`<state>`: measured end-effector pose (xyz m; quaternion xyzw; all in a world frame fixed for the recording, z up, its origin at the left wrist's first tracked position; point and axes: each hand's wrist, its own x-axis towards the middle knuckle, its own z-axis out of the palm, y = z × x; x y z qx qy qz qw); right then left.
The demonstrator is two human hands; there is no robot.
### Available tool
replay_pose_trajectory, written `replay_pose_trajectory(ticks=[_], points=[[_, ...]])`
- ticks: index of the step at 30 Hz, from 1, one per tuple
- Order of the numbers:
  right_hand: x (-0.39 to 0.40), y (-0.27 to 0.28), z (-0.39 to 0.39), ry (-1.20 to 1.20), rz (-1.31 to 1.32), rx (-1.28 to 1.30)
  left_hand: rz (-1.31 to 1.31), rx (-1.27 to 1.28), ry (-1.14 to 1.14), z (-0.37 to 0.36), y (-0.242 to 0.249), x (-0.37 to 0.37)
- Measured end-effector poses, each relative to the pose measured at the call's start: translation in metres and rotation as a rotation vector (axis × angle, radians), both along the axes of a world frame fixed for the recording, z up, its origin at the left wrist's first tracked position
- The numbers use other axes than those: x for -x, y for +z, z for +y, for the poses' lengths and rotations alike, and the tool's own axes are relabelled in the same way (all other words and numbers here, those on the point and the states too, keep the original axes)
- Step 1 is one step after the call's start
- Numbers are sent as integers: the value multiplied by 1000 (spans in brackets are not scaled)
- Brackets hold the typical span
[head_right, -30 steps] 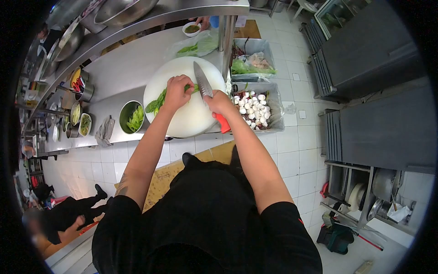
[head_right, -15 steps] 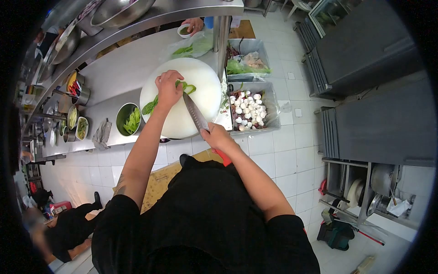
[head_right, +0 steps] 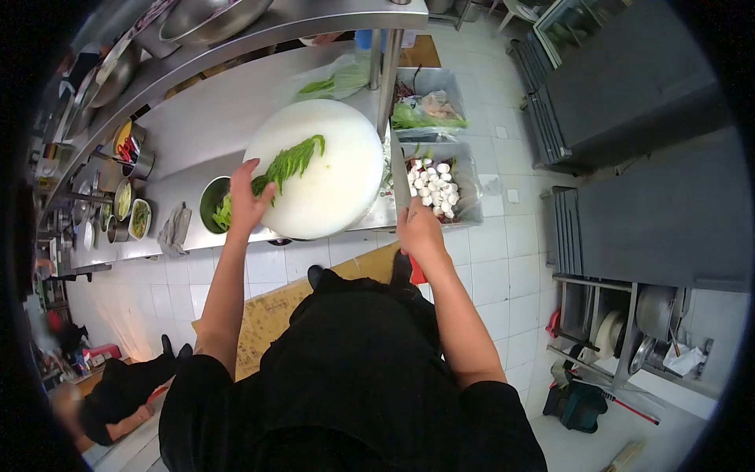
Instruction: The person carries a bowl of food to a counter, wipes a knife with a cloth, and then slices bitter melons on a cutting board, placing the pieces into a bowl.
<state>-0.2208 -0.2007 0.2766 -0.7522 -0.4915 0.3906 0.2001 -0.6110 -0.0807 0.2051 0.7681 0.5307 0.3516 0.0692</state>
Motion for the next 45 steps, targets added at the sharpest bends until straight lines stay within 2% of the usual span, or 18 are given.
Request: replay_pose_trajectory(ticks=[2,4,8,11,15,19,20,22,25,27,31,32,34,37,39,41,43,45], points=[[8,-5,-10,53,40,-1,140,-54,-2,-4,-7,-16],[14,-11,-16,107,37,28,156,-39,8,0,-5,-37],[20,-17,-28,105,97,-6,139,31,13,26,-1,-69],[17,-18,-33,84,134,-22,83,117,-70,46,-6,-75],[9,-19,-37,38,199,-54,-208,154,-64,40,1,-75],[6,-27,-40,49,190,-113,-515,153,93,37,-2,-58],[5,-25,-40,44,205,-38,-553,167,149,34,8,-47],[3,-33,-42,37,226,-49,-644,143,243,26,23,-22],[-2,-37,-43,31,227,-47,-577,9,296,21,3,47],[-5,-37,-42,41,217,-41,-449,63,278,7,-4,86],[-7,-41,-42,33,224,-62,-83,-1,291,-9,-19,112],[-7,-41,-42,28,231,-69,-86,-41,290,-7,-19,110],[-8,-41,-41,17,245,-76,-98,-121,284,0,-24,97],[-7,-35,-40,6,251,-72,-18,-188,203,16,11,31],[-5,-31,-39,-3,236,-69,-57,-235,46,37,9,-12],[-6,-32,-40,-3,237,-73,-114,-146,-24,53,5,-62],[-8,-34,-42,-3,240,-71,-52,28,19,57,10,-108],[-11,-35,-42,-1,244,-65,118,125,47,60,-1,-142]])
